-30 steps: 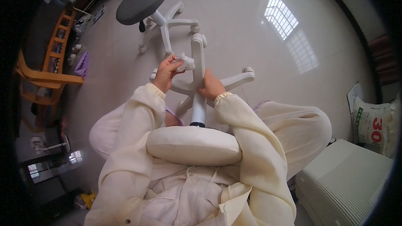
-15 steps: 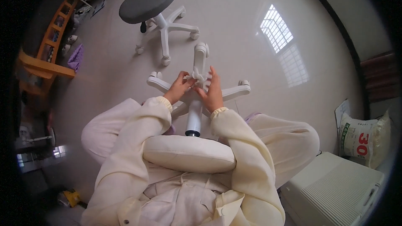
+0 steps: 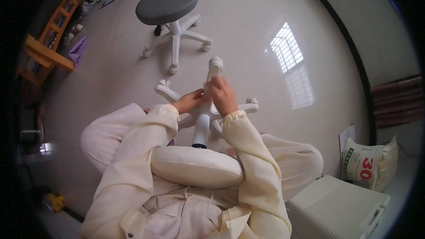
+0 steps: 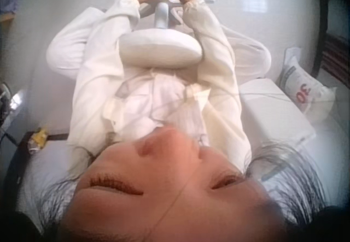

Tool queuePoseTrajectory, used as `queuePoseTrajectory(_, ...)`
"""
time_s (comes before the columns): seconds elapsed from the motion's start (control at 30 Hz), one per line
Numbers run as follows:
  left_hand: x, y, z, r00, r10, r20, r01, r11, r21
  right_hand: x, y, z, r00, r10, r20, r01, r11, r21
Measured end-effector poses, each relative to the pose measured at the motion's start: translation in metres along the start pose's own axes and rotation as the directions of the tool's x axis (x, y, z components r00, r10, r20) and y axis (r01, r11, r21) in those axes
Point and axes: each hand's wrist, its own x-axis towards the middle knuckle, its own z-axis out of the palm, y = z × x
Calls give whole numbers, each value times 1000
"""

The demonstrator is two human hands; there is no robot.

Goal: The person cleans the base of an upside-down chair by wiping its legs and wheel sockets with a tissue by hand.

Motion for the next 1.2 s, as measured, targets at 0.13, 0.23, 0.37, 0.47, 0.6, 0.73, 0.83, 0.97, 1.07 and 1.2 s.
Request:
queuePoseTrajectory(0.13, -6, 18, 12, 999, -14, -32, 22, 957, 288, 35, 17, -22, 997, 22, -74, -32, 990, -139)
queuePoseTrajectory(0.23, -6, 2, 3, 1000, 15, -14, -10, 962, 272, 26, 9, -9, 997, -77, -6, 75, 991, -114)
queuePoseTrajectory(0.37, 2, -10, 5, 998, 57, -41, -43, 957, 286, -5, -9, 2, 986, -146, 76, 151, 986, -66)
queuePoseTrajectory(0.47, -2, 8, 10, 998, 41, -41, -24, 936, 351, -2, -8, 3, 977, -82, 196, 83, 997, 2)
queuePoseTrajectory(0.6, -13, 26, 9, 999, -29, -25, 36, 920, 390, 52, 2, -10, 978, 160, -134, -155, 987, 48)
queuePoseTrajectory(0.73, -12, 26, 11, 999, -15, -32, 27, 918, 396, 72, 19, -15, 954, 277, -115, -263, 957, 122)
queuePoseTrajectory(0.83, -10, 24, 11, 998, -52, -26, 58, 929, 364, 66, 28, -15, 958, 284, -35, -276, 949, 150)
queuePoseTrajectory(0.97, -10, 20, 13, 1000, -12, -17, 17, 929, 369, 57, 23, -12, 923, 370, -108, -348, 920, 182)
queuePoseTrajectory(1.07, -11, 27, 14, 1000, -17, -11, 20, 930, 367, 46, 18, -14, 904, 402, -144, -379, 911, 165)
queuePoseTrajectory(1.2, -8, 21, 13, 1000, -6, -30, 17, 926, 376, 25, 13, -12, 944, 320, -79, -317, 947, 45)
